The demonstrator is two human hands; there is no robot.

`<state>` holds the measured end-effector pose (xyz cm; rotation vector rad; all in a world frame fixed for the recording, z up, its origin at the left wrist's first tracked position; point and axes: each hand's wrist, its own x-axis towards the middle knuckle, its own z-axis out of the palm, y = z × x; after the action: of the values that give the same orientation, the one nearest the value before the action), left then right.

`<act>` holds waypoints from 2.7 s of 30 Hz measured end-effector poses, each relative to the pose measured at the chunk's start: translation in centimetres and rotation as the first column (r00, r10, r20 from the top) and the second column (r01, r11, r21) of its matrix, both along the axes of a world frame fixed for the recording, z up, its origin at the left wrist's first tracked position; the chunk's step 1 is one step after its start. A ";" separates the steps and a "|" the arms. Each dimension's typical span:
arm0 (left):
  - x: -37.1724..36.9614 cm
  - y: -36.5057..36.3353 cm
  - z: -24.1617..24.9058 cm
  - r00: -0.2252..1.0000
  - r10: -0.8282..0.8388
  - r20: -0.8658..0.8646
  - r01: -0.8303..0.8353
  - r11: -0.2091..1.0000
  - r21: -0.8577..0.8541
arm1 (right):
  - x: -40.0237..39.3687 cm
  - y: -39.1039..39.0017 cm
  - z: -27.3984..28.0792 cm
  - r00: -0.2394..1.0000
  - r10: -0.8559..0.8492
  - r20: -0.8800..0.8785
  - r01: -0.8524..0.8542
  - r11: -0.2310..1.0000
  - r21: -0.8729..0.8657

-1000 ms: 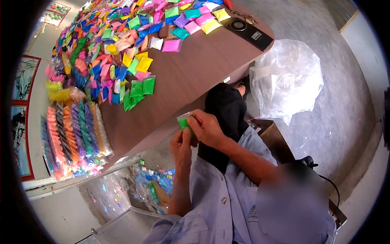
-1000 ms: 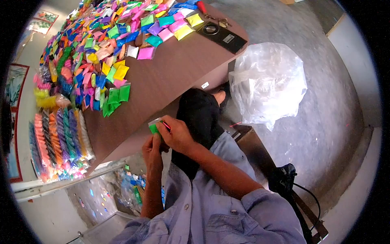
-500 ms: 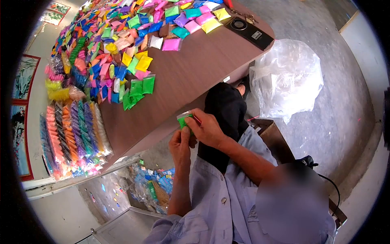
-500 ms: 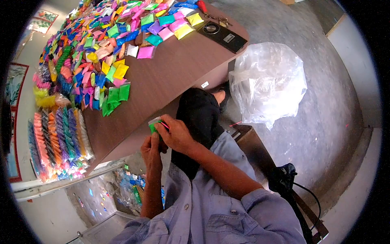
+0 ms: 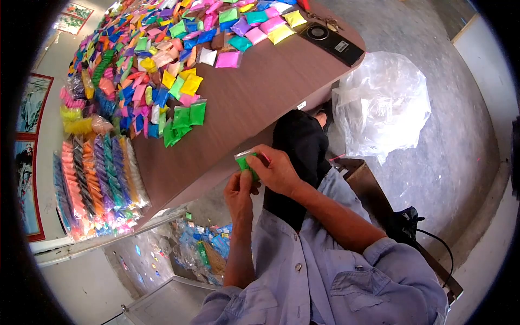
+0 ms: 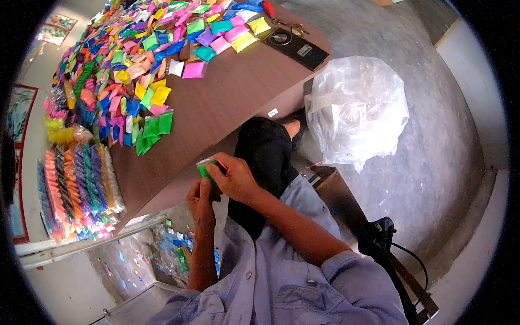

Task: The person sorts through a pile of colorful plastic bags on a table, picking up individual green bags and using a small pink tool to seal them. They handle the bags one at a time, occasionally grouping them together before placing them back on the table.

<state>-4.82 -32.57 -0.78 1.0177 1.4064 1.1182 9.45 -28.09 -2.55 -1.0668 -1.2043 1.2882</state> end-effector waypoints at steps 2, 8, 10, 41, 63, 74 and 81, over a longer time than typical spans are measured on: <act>0.7 0.2 0.6 0.992 0.119 0.047 -0.117 0.992 -0.052 | -0.1 0.0 0.0 1.000 0.002 -0.002 -0.002 0.999 0.034; -0.6 0.4 -0.4 0.996 0.068 -0.063 -0.064 0.996 0.066 | -0.3 -0.1 0.1 0.999 0.042 -0.005 -0.042 0.999 -0.010; -0.8 0.4 -0.3 0.995 0.063 -0.079 -0.056 0.995 0.082 | -0.3 0.0 0.0 0.998 0.032 0.048 -0.034 0.999 0.037; -0.8 0.6 -0.3 0.992 0.119 -0.028 -0.115 0.988 0.107 | -0.4 0.2 -1.2 0.995 0.080 0.066 -0.087 0.991 0.102; -1.1 0.6 -0.6 0.989 0.137 -0.053 -0.129 0.983 0.134 | -0.5 -0.1 -0.5 0.996 0.046 0.073 -0.054 0.993 0.102; -0.8 0.7 -0.3 0.987 0.138 -0.085 -0.132 0.988 0.077 | -0.8 0.0 -0.9 0.999 0.017 0.038 -0.021 0.991 0.129; -1.3 0.7 -0.7 0.983 0.134 -0.129 -0.118 0.985 0.123 | -0.6 0.1 -0.5 0.993 0.039 0.114 -0.053 0.992 0.119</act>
<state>-6.15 -31.86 -1.43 1.1180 1.5483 1.2536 8.86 -28.02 -3.01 -1.0380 -1.3809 1.1872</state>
